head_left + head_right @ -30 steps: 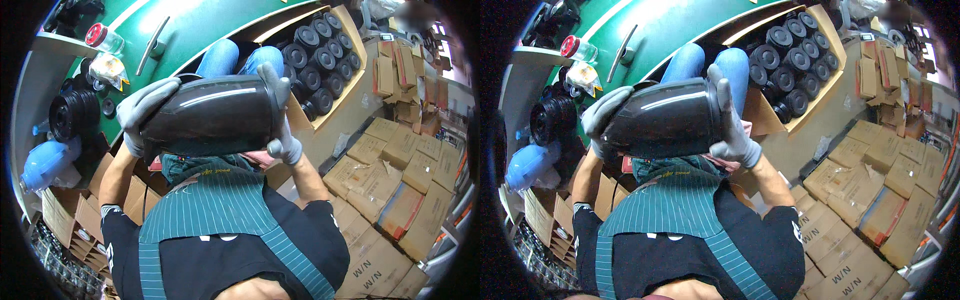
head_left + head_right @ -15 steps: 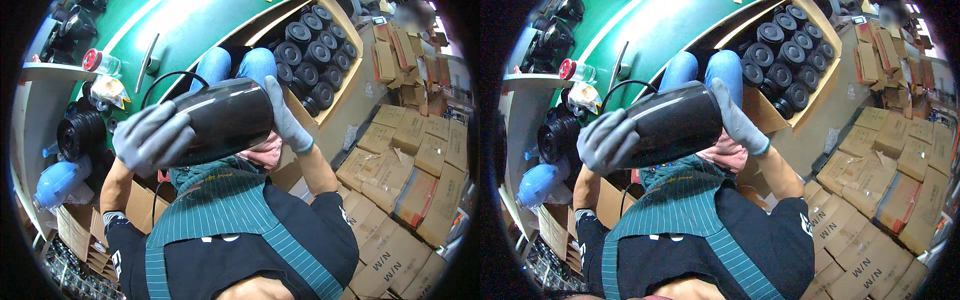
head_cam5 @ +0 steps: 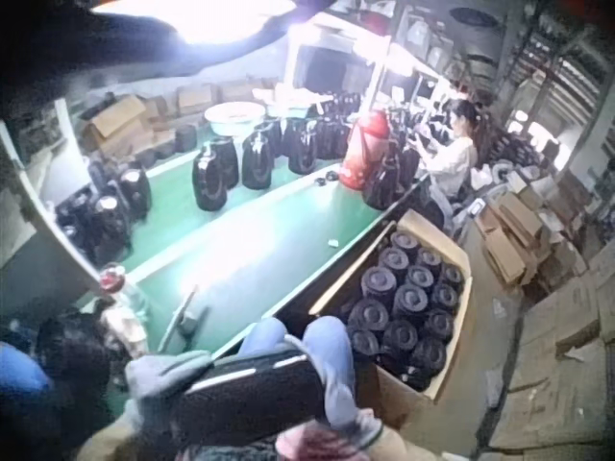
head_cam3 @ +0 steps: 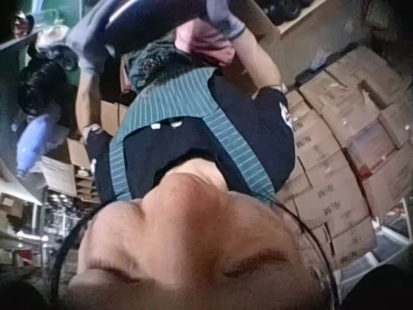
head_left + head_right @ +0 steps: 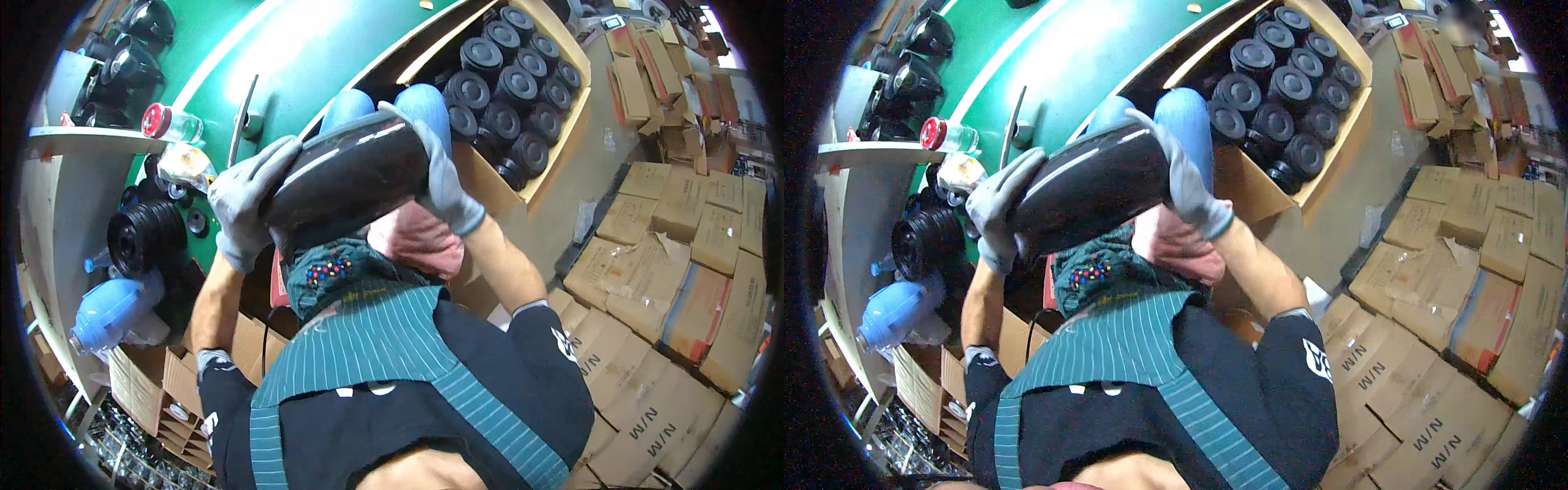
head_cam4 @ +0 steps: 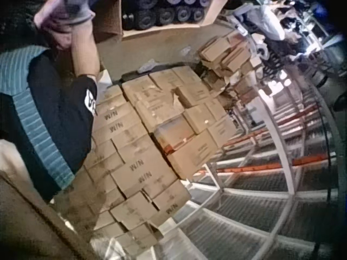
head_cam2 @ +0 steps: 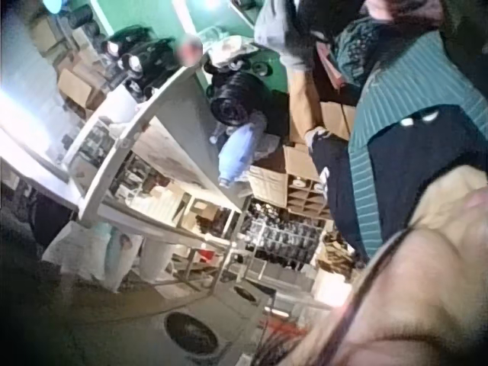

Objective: The person repeatedly picks up black kettle bodies, inserts a metal rod into the base, and wipes the exterior with a cloth. They handle multiple kettle units one at a time on a green workbench, placing each finished unit aside.

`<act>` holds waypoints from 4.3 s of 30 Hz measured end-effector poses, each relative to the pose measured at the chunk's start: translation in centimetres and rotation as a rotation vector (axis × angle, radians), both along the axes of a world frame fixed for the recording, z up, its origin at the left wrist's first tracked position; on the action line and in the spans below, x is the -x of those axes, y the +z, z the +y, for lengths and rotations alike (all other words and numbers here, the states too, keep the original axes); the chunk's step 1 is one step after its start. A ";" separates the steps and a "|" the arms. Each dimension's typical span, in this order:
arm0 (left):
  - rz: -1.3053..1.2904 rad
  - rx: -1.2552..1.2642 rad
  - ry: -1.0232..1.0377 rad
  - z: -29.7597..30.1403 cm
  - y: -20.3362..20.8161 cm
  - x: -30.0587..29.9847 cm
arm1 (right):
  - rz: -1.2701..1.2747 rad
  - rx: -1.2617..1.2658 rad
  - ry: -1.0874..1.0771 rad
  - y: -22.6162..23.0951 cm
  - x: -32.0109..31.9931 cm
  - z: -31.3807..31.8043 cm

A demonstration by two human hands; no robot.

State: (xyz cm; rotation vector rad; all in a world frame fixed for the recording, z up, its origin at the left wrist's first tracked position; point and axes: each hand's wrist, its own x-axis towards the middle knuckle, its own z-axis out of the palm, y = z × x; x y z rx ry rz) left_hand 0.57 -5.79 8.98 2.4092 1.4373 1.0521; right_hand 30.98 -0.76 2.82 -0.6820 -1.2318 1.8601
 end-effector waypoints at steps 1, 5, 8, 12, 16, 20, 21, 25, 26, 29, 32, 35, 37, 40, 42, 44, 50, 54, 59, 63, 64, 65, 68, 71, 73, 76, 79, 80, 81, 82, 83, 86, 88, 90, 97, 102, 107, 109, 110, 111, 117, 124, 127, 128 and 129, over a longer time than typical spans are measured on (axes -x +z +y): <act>-0.043 0.023 0.001 0.0 -0.5 0.2 | -0.154 -0.177 0.005 0.3 -0.7 0.3; -0.444 0.193 0.056 -0.1 -5.2 1.0 | -0.297 -0.267 -0.093 4.3 0.8 -1.0; -0.629 0.466 0.175 -1.0 -8.5 0.8 | -0.377 -0.673 -0.159 5.2 0.0 -1.5; -0.594 0.484 0.125 -1.3 -5.6 -0.6 | -0.155 -0.438 -0.173 4.3 -0.3 -2.2; -0.476 0.309 0.058 -1.0 -4.4 -3.3 | -0.274 -0.272 -0.146 3.1 -2.7 -0.6; -0.403 0.086 0.142 -3.0 -9.9 -7.1 | -0.344 -0.160 -0.055 2.7 -4.4 2.9; -0.314 0.134 0.104 -3.8 -12.4 -7.0 | -0.342 -0.150 -0.054 1.7 -4.8 4.0; 0.229 0.189 -0.329 -2.4 -12.5 -2.0 | -0.703 -0.649 0.184 1.7 -3.4 4.5; 0.405 0.033 -0.366 -1.1 -12.1 0.0 | -0.804 -0.853 0.103 -1.2 -2.7 3.0; 0.308 -0.029 0.426 3.6 -14.0 4.5 | -0.790 -0.749 0.056 -2.8 0.5 1.7; 0.540 0.214 0.800 6.7 -19.9 8.9 | -0.538 -0.466 -0.092 -4.3 1.1 1.7; 0.050 0.512 0.640 8.7 -19.4 8.7 | -0.268 -0.203 -0.192 -5.6 1.4 1.2; -0.278 0.525 0.400 9.0 -16.4 6.0 | -0.138 0.014 -0.274 -5.9 1.6 1.1; -0.447 0.800 -0.005 8.4 -6.1 -1.3 | -0.002 0.249 -0.363 -3.8 1.5 0.9; -0.334 0.918 -0.288 7.9 -2.1 -4.4 | 0.171 0.372 -0.383 -3.1 1.3 1.2; 0.108 0.817 -0.304 7.7 0.4 -6.7 | 0.453 0.631 -0.332 -2.0 0.1 1.7; 0.301 0.490 -0.036 2.9 0.7 -9.9 | 0.126 0.242 -0.218 -4.4 1.0 5.3; 0.426 0.422 0.132 0.4 1.3 -14.6 | 0.168 0.313 0.095 -8.1 3.7 8.4; 0.269 0.411 0.107 0.2 2.7 -16.3 | 0.442 0.473 0.297 -10.7 4.0 8.5; -0.084 0.464 0.180 0.0 1.1 -12.1 | 0.539 0.450 0.106 -8.7 0.9 4.8; -0.261 0.566 0.199 0.1 0.7 -10.9 | 0.475 0.450 0.022 -7.3 0.2 3.3; -0.249 0.416 0.139 0.7 -0.8 -10.1 | 0.527 0.452 0.060 -7.1 -0.7 3.0; -0.508 0.554 0.152 1.5 -1.8 -9.0 | 0.539 0.326 0.082 -7.0 -2.6 0.8; -0.535 0.726 0.010 3.7 -3.2 -7.1 | 0.445 -0.025 0.110 -3.6 -3.5 -0.2; -0.682 0.827 -0.062 5.5 -4.7 -6.9 | 0.278 -0.208 0.143 -1.9 -3.4 -0.3; -0.725 0.972 -0.198 8.5 -6.7 -7.0 | -0.048 -0.609 0.317 2.2 -2.8 -0.1; -0.646 1.238 -0.257 11.8 -5.8 -9.0 | -0.188 -0.877 0.468 4.1 -1.2 0.0; -0.738 1.349 -0.240 12.3 -6.6 -10.1 | -0.242 -0.941 0.566 4.5 -0.9 0.1; -0.770 1.330 -0.296 12.8 -7.0 -11.1 | -0.285 -0.996 0.644 5.2 -0.2 -0.1; -0.801 1.311 -0.361 13.4 -7.5 -12.2 | -0.312 -1.081 0.721 6.3 0.8 0.1; -0.813 1.282 -0.455 13.7 -8.2 -13.4 | -0.345 -1.047 0.784 6.1 1.6 -0.5; -0.809 1.246 -0.900 14.5 -9.5 -17.9 | -0.457 -1.008 0.700 6.1 7.1 -0.7; -0.872 1.062 -0.919 14.2 -10.0 -18.1 | -0.470 -0.885 0.739 6.1 8.3 -1.0; -0.847 0.968 -0.849 14.0 -10.5 -18.3 | -0.478 -0.930 0.814 6.3 7.1 -0.6; -0.737 0.480 -0.109 13.7 -8.0 -10.6 | 0.362 0.191 0.307 3.4 2.5 2.6; 0.038 0.249 -0.107 8.0 1.3 0.0 | 0.652 0.711 -0.051 0.6 5.2 3.8; 0.988 0.595 -0.171 1.3 8.5 -11.4 | 0.610 0.636 -0.009 -1.5 7.6 4.5; 0.779 0.650 0.072 0.4 4.6 -12.8 | 0.573 0.599 0.039 -1.8 8.4 4.3; 0.812 0.685 0.170 0.8 4.1 -13.9 | 0.566 0.607 0.032 -1.9 8.8 4.7; 0.836 0.489 0.254 1.0 3.3 -14.5 | 0.584 0.634 0.039 -2.1 9.2 4.9; 0.709 0.585 0.513 0.3 -0.8 -14.8 | 0.561 0.664 0.061 -1.1 8.5 4.9; 0.695 0.547 0.571 -1.5 0.9 -13.8 | 0.488 0.409 -0.432 -4.2 2.4 4.1; 0.728 0.484 0.463 -0.9 0.5 -14.4 | 0.490 -0.155 -0.218 -15.4 6.2 7.8; 0.712 0.472 0.452 -0.9 0.3 -14.3 | 0.540 0.040 -0.099 -15.4 6.9 8.1; 0.702 0.462 0.450 -1.2 0.4 -14.3 | 0.589 0.251 -0.001 -14.9 7.5 8.3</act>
